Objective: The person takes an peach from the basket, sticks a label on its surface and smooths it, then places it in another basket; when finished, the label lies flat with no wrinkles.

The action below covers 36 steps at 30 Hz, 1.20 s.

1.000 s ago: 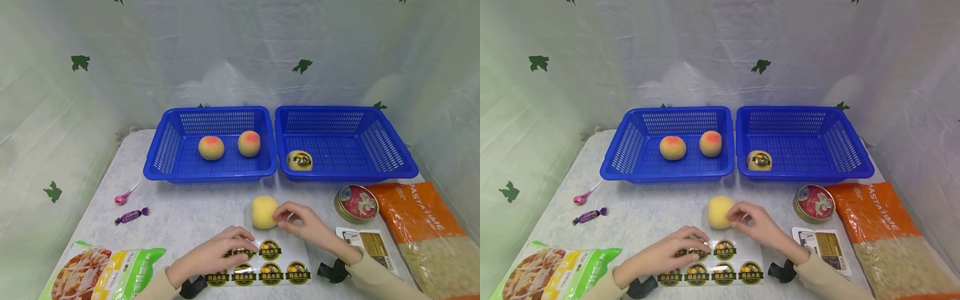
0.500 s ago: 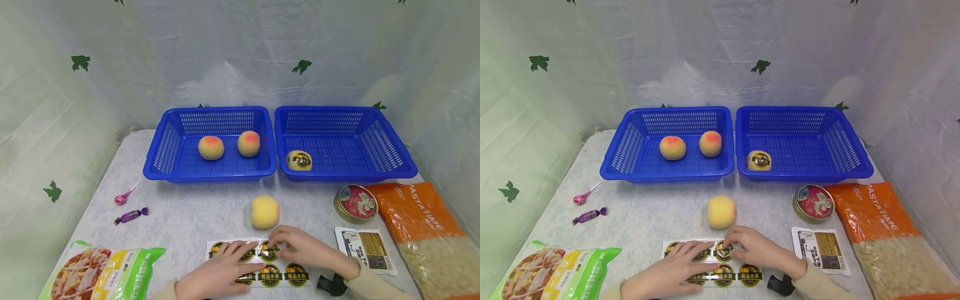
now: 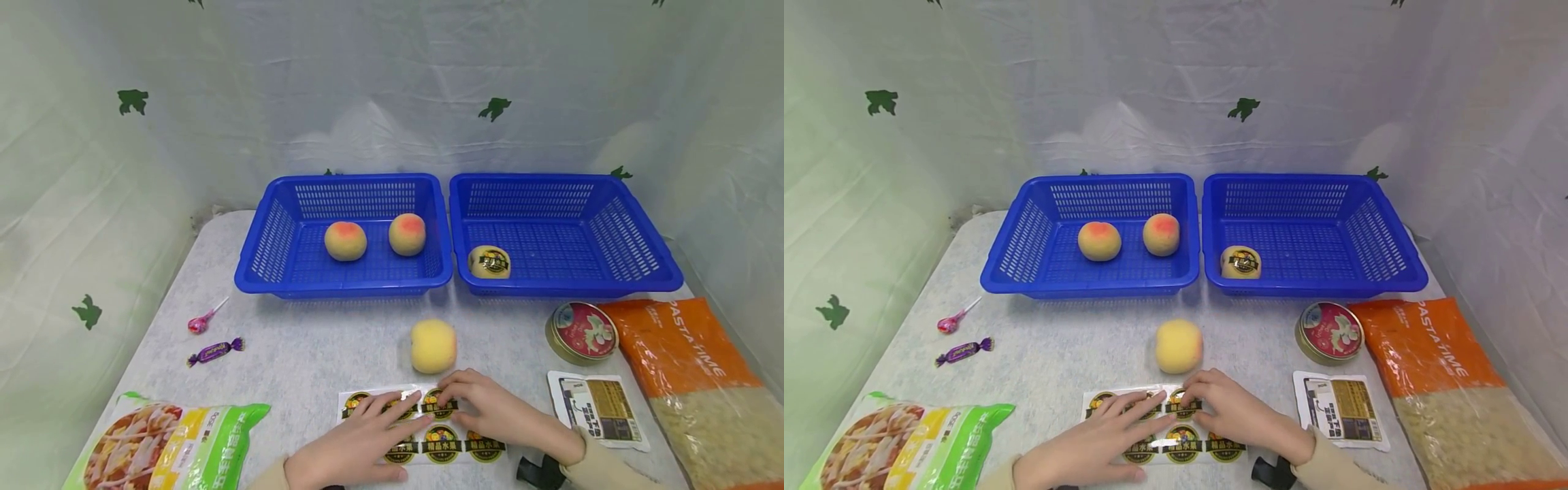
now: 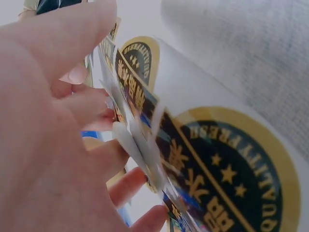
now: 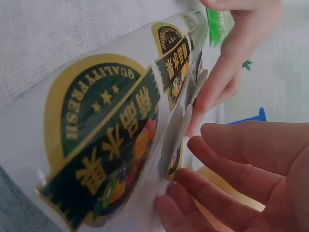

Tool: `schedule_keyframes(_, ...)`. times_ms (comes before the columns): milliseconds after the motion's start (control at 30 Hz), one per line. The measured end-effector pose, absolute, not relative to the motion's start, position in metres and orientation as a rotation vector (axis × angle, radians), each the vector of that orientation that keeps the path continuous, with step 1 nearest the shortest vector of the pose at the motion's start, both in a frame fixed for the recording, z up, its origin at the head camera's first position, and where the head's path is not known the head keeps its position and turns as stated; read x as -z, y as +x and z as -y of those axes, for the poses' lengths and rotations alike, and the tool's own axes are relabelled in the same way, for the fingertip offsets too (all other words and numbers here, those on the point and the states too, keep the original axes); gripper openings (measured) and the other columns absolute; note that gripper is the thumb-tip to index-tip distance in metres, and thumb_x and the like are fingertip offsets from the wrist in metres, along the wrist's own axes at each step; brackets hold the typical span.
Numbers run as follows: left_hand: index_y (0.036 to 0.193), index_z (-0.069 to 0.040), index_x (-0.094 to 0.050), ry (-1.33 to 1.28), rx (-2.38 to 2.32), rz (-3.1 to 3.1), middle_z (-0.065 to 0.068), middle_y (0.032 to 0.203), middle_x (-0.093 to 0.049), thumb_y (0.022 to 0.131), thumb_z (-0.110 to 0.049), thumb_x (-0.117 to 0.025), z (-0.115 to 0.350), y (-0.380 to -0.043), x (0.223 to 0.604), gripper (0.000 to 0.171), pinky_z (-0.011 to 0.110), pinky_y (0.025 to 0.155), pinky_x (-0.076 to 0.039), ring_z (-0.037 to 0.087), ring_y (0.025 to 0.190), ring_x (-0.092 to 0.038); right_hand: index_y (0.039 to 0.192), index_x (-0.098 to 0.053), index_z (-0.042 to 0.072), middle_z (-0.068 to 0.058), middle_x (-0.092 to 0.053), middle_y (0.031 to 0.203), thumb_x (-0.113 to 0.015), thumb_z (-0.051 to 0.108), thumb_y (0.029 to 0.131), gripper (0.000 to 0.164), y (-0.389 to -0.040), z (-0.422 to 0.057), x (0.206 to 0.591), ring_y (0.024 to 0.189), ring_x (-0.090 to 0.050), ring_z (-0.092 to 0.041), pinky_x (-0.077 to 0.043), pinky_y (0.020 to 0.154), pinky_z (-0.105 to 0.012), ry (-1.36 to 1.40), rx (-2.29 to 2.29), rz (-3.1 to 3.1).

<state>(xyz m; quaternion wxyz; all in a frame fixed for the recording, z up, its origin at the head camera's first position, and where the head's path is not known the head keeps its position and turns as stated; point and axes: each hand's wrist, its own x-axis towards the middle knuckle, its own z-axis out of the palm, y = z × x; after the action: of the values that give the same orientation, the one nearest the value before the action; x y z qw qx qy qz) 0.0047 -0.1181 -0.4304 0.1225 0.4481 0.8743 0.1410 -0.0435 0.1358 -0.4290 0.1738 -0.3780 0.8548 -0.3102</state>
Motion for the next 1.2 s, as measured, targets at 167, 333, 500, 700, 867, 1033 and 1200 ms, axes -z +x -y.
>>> schedule_keyframes(167,0.142,-0.022,-0.027,1.327,-0.342,-2.574,0.006,0.148,-0.015,0.086,-0.057,-0.04,0.12,0.005,0.431,0.068,0.051,0.092,-0.034,0.028,0.128,-0.023,0.098,-0.064,0.02,0.01,-0.054,0.107,-0.064,0.011,0.082,0.018,-0.044,-0.135,0.431,0.103,-0.049,-0.012,-0.041,0.088,-0.035,-1.017,0.962,-2.398)
schedule_keyframes(333,0.141,-0.024,-0.031,1.362,-0.302,-2.598,0.007,0.148,-0.017,0.084,-0.058,-0.041,0.12,0.005,0.431,0.067,0.049,0.091,-0.034,0.028,0.127,-0.025,0.089,-0.064,0.016,0.01,-0.054,0.093,-0.062,-0.006,0.077,0.025,-0.045,-0.133,0.435,0.087,-0.053,-0.007,-0.047,0.076,-0.025,-1.047,1.204,-2.356)
schedule_keyframes(500,0.139,-0.025,-0.035,1.354,-0.359,-2.607,0.007,0.146,-0.022,0.087,-0.053,-0.045,0.116,0.004,0.432,0.06,0.047,0.09,-0.034,0.025,0.125,-0.028,0.085,-0.06,0.014,0.004,-0.056,0.087,-0.06,-0.017,0.071,0.034,-0.052,-0.132,0.431,0.078,-0.056,-0.01,-0.05,0.068,-0.023,-1.207,1.49,-2.348)
schedule_keyframes(700,0.128,-0.023,-0.049,1.406,-0.542,-2.695,0.003,0.132,-0.038,0.089,-0.042,-0.052,0.11,-0.005,0.428,0.043,0.036,0.084,-0.038,0.018,0.111,-0.037,0.084,-0.061,0.011,0.0,-0.058,0.086,-0.061,-0.017,0.072,0.031,-0.07,-0.134,0.406,0.078,-0.056,-0.016,-0.05,0.069,-0.027,-1.127,1.664,-2.418)
schedule_keyframes(867,0.121,-0.022,-0.054,1.36,-0.844,-2.761,-0.001,0.119,-0.043,0.088,-0.027,-0.058,0.106,-0.028,0.413,0.034,0.026,0.078,-0.039,0.012,0.1,-0.039,0.084,-0.06,0.001,-0.008,-0.058,0.084,-0.056,-0.018,0.075,0.022,-0.081,-0.127,0.38,0.078,-0.056,-0.024,-0.05,0.072,-0.031,-0.972,1.699,-2.385)
schedule_keyframes(1033,0.116,-0.021,-0.057,1.205,-1.096,-2.84,0.001,0.117,-0.042,0.084,-0.02,-0.064,0.1,-0.056,0.408,0.033,0.027,0.084,-0.04,0.012,0.105,-0.039,0.085,-0.06,-0.002,-0.012,-0.057,0.084,-0.055,-0.016,0.076,0.018,-0.09,-0.118,0.372,0.079,-0.057,-0.027,-0.049,0.072,-0.034,-0.873,1.654,-2.38)
schedule_keyframes(1200,0.105,-0.018,-0.057,1.071,-1.242,-2.818,0.004,0.118,-0.041,0.083,-0.024,-0.066,0.09,-0.075,0.414,0.025,0.032,0.092,-0.037,0.014,0.109,-0.039,0.086,-0.06,-0.003,-0.012,-0.058,0.086,-0.055,-0.016,0.076,0.018,-0.095,-0.113,0.374,0.079,-0.057,-0.028,-0.049,0.072,-0.036,-0.831,1.618,-2.396)
